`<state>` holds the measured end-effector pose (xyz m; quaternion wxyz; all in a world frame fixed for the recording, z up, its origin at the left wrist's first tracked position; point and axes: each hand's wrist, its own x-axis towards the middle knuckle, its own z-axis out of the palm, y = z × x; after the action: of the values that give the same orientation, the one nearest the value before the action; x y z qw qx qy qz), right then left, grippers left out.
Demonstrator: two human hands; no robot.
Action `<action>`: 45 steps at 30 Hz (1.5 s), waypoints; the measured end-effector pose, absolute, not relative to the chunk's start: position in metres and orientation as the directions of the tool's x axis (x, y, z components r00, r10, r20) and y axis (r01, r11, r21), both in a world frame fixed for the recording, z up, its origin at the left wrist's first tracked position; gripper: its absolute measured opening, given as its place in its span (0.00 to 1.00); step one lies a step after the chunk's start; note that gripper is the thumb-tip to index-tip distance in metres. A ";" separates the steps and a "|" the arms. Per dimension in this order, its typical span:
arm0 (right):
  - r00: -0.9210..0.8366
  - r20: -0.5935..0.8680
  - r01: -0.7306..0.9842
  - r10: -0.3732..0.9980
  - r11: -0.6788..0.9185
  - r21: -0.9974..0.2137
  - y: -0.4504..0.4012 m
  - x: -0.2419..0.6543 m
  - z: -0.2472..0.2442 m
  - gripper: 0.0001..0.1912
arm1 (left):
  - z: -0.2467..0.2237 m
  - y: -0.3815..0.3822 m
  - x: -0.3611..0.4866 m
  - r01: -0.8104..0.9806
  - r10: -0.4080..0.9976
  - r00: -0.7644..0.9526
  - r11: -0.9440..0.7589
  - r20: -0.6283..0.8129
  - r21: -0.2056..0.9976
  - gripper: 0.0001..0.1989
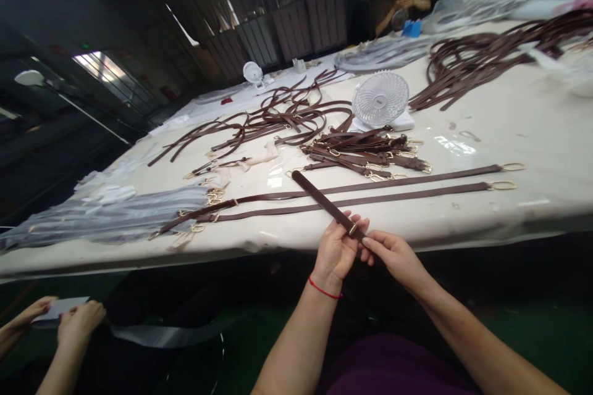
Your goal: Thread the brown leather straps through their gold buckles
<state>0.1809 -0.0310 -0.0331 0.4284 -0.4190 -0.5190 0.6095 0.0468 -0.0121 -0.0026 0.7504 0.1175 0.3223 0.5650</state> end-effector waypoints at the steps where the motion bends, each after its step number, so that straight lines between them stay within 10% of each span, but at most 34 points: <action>1: -0.296 -0.062 -0.065 0.953 -0.085 -0.994 -0.031 0.182 -0.032 0.17 | -0.002 -0.012 0.046 -0.774 0.928 0.142 0.320 -0.344 0.546 0.10; 8: -0.129 0.267 0.438 0.955 0.296 -0.849 -0.023 0.195 0.008 0.11 | -0.003 -0.012 0.049 -0.776 0.946 0.096 0.266 -0.309 0.572 0.12; 13: -0.314 0.405 0.437 0.859 0.510 -0.741 0.013 0.186 0.039 0.05 | -0.001 -0.014 0.057 -0.741 0.961 0.147 0.264 -0.234 0.618 0.14; 21: -0.349 0.217 0.274 0.912 0.321 -0.907 0.032 0.170 0.026 0.09 | 0.007 -0.022 0.049 -0.806 0.969 0.174 0.243 -0.177 0.540 0.14; 34: -0.359 0.224 0.309 0.906 0.342 -0.887 0.036 0.169 0.024 0.07 | 0.000 -0.023 0.057 -0.638 0.975 0.152 0.221 -0.160 0.738 0.25; 39: -0.370 -0.050 0.064 0.928 -0.028 -0.998 0.036 0.173 0.034 0.12 | -0.004 -0.023 0.050 -0.719 0.949 0.291 0.301 -0.122 0.627 0.19; 45: -0.380 0.027 -0.193 0.925 -0.050 -0.980 0.030 0.183 0.031 0.13 | -0.007 -0.019 0.039 -0.743 0.956 0.263 0.285 -0.127 0.606 0.19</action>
<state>0.1828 0.0300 0.0314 0.4381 -0.3440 -0.5321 0.6377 0.0394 -0.0189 -0.0066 0.7638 0.2199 0.2430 0.5561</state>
